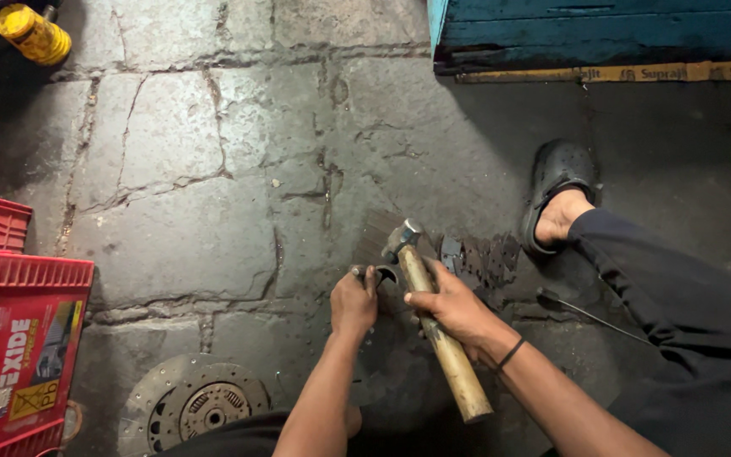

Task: The person sits on the floor and uses a hammer and metal rod to strike and separate components of a circular metal part. They then use a thin metal rod to pry and remove a ring-shaped piece from the assembly.

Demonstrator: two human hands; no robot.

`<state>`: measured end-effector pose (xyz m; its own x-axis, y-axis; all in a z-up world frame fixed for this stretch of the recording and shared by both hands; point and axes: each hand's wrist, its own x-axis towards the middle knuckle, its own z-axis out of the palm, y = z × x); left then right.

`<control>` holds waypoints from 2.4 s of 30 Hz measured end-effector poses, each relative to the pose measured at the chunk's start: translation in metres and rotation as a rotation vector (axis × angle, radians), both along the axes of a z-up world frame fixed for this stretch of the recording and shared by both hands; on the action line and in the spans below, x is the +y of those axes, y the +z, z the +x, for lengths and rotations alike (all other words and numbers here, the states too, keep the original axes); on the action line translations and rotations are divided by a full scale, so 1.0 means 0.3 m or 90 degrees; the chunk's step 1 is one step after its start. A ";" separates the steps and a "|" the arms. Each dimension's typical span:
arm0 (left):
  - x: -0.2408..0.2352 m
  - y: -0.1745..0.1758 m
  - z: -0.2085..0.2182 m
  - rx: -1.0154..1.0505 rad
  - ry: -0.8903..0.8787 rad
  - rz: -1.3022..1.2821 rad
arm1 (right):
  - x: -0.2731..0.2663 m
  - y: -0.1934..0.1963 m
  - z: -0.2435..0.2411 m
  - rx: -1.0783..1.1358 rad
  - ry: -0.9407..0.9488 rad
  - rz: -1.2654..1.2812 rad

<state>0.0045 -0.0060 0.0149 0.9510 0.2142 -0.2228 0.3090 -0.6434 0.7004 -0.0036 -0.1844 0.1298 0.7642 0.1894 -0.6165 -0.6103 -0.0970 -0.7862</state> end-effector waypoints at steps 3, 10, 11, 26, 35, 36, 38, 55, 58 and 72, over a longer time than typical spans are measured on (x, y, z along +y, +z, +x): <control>0.000 -0.007 0.000 0.009 0.001 0.002 | 0.003 0.014 0.002 -0.002 0.008 -0.003; -0.014 -0.040 0.011 -0.019 -0.026 0.072 | -0.005 0.056 -0.041 -0.333 0.115 -0.163; -0.016 -0.048 0.010 -0.020 -0.031 0.080 | -0.007 0.054 -0.058 -0.439 0.135 -0.201; -0.030 -0.148 0.028 0.012 -0.102 0.130 | 0.026 -0.011 -0.095 -0.330 0.172 -0.354; -0.026 -0.143 0.009 0.000 -0.097 0.130 | 0.081 -0.012 -0.076 -0.309 0.266 -0.477; -0.026 -0.144 -0.005 0.011 -0.095 0.121 | 0.079 -0.011 -0.087 -0.313 0.260 -0.467; -0.031 -0.138 0.034 0.016 -0.088 0.105 | 0.070 0.001 -0.061 -0.339 0.241 -0.450; -0.046 -0.183 0.034 -0.017 -0.081 0.124 | 0.004 0.239 -0.017 -0.495 0.087 -0.323; -0.045 -0.217 0.020 -0.041 -0.073 0.125 | -0.006 0.243 -0.080 -0.517 -0.064 -0.079; -0.045 -0.188 0.016 -0.053 0.002 0.001 | -0.146 -0.183 -0.053 -0.217 0.118 -0.483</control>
